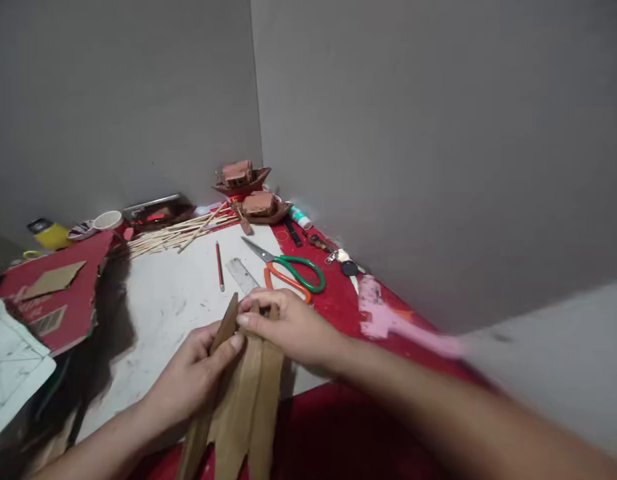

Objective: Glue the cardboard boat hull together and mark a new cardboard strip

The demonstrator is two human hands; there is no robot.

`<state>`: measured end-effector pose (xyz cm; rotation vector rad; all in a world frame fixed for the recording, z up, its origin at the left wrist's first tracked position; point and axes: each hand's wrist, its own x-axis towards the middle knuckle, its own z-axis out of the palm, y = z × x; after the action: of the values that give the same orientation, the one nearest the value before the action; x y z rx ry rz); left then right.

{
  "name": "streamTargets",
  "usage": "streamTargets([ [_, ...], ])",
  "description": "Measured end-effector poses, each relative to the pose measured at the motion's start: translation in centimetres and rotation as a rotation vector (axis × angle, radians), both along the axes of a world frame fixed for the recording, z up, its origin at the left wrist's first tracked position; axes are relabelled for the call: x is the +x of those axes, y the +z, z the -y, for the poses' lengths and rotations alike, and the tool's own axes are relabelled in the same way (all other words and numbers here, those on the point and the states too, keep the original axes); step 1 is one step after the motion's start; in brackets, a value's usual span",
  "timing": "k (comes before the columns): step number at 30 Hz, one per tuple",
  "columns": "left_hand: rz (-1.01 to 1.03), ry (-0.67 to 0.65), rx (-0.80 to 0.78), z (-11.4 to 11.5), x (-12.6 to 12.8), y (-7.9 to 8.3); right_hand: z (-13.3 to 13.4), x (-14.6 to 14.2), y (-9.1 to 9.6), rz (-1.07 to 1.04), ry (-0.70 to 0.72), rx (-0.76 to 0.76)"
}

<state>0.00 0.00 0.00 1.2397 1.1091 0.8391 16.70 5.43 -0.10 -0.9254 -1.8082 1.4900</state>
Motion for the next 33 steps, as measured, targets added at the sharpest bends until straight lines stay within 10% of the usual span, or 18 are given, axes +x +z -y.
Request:
streamTargets([
  [11, -0.142, -0.037, 0.157, 1.0, -0.3, 0.2, -0.8, 1.4, 1.5, -0.142, 0.108, -0.183],
  [33, -0.268, -0.070, 0.146, 1.1, -0.1, 0.2, -0.2, 0.5, 1.6, -0.040, -0.071, 0.072],
])
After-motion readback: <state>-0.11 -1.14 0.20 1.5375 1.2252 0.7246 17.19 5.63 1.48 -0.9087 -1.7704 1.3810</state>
